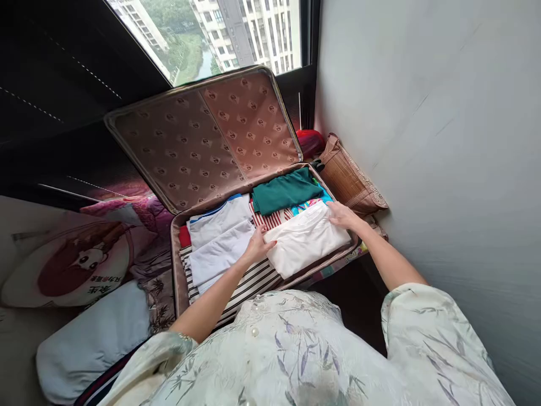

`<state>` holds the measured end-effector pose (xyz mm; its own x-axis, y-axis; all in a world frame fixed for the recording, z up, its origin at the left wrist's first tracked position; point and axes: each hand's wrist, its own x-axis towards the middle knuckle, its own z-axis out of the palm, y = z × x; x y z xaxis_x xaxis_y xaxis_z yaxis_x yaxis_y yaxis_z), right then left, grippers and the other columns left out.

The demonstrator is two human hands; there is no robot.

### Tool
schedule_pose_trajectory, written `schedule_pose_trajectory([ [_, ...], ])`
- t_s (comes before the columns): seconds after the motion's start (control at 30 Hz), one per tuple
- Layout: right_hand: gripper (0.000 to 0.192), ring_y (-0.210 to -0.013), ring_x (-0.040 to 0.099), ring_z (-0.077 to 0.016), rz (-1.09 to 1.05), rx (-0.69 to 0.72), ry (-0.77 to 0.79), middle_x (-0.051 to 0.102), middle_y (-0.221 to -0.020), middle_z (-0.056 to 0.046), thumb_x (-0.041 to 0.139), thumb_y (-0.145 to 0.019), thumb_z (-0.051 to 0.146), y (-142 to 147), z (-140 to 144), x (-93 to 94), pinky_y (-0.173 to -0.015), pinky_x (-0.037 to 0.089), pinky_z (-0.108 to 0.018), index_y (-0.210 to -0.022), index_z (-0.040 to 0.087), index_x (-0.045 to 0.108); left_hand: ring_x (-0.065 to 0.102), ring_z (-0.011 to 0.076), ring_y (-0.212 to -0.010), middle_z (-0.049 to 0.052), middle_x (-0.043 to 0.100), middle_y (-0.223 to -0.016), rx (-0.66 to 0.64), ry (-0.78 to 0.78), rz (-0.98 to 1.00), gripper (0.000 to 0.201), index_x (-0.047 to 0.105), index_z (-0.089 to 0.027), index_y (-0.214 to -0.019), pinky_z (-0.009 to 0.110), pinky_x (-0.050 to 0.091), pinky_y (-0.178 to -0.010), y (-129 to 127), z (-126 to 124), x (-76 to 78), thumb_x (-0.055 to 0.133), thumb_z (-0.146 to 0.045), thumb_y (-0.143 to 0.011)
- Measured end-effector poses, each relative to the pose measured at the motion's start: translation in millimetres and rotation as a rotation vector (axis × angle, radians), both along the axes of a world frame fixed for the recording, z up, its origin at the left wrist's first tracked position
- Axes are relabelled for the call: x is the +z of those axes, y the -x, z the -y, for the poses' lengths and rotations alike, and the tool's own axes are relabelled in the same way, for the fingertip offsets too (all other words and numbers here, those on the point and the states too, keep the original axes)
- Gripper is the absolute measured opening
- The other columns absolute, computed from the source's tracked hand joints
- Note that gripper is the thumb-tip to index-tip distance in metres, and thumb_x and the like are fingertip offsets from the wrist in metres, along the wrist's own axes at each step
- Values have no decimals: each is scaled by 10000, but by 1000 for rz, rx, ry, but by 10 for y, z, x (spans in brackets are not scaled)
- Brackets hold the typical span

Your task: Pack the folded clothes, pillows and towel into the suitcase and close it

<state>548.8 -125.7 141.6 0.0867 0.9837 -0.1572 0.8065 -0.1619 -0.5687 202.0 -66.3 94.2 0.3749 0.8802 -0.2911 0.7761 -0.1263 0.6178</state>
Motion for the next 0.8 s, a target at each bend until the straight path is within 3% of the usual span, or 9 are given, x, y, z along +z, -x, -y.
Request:
schedule_pose_trajectory([
  [0.1, 576, -1216, 546, -330, 124, 21, -67, 610, -1328, -156, 598, -871, 402, 38, 84, -173, -1071, 441, -491, -1409, 200, 562, 467, 354, -1358, 198, 469, -1486, -32, -267, -47, 665, 481, -180, -1408, 490, 421, -1090, 34, 206, -57, 759, -302, -816],
  [0.17, 519, -1226, 539, -341, 233, 58, -115, 593, -1322, -182, 534, -925, 382, 28, 221, -287, -1080, 430, -488, -1401, 175, 554, 418, 360, -1399, 183, 410, -1556, -156, -332, -85, 632, 503, -213, -1411, 511, 396, -1118, 34, 406, -85, 753, -337, -844],
  [0.3, 504, -1123, 604, -347, 349, 65, 47, 618, -1234, -187, 574, -922, 401, 50, 526, -529, -967, 493, -456, -1372, 177, 543, 372, 381, -1441, 167, 352, -1628, -474, -252, -184, 830, 464, -236, -1482, 544, 356, -1151, -21, 648, -233, 848, -368, -757],
  [0.4, 579, -1091, 642, -358, 387, -26, 136, 633, -1215, -200, 620, -898, 415, 102, 682, -677, -905, 504, -439, -1403, 162, 492, 251, 410, -1521, 188, 261, -1676, -551, -225, -221, 1051, 334, -225, -1585, 574, 269, -1200, -27, 635, -358, 883, -389, -703],
  [0.5, 602, -1017, 685, -334, 285, -161, 114, 691, -1148, -177, 640, -876, 389, 138, 744, -755, -823, 507, -387, -1404, 167, 457, 215, 400, -1543, 188, 237, -1684, -564, -203, -195, 1078, 296, -235, -1608, 571, 249, -1211, 7, 576, -404, 871, -407, -712],
  [0.63, 494, -909, 697, -305, 154, -390, 154, 730, -1016, -126, 676, -803, 383, 191, 723, -698, -721, 490, -338, -1240, 182, 562, 292, 385, -1507, 181, 293, -1656, -490, -226, -154, 931, 373, -259, -1569, 579, 307, -1174, 15, 615, -340, 831, -398, -771],
  [0.73, 263, -883, 666, -283, 173, -348, 156, 714, -915, -100, 609, -839, 391, 272, 673, -506, -726, 477, -332, -1030, 215, 658, 242, 407, -1530, 194, 271, -1666, -490, -345, -146, 940, 410, -250, -1554, 592, 254, -1198, -49, 714, -244, 859, -426, -747],
  [0.8, 229, -905, 631, -290, 264, -268, 68, 693, -915, -121, 535, -891, 348, 331, 643, -337, -773, 473, -356, -1000, 214, 685, 215, 419, -1543, 199, 264, -1673, -553, -394, -155, 973, 413, -246, -1560, 590, 223, -1212, -103, 764, -191, 874, -452, -728],
])
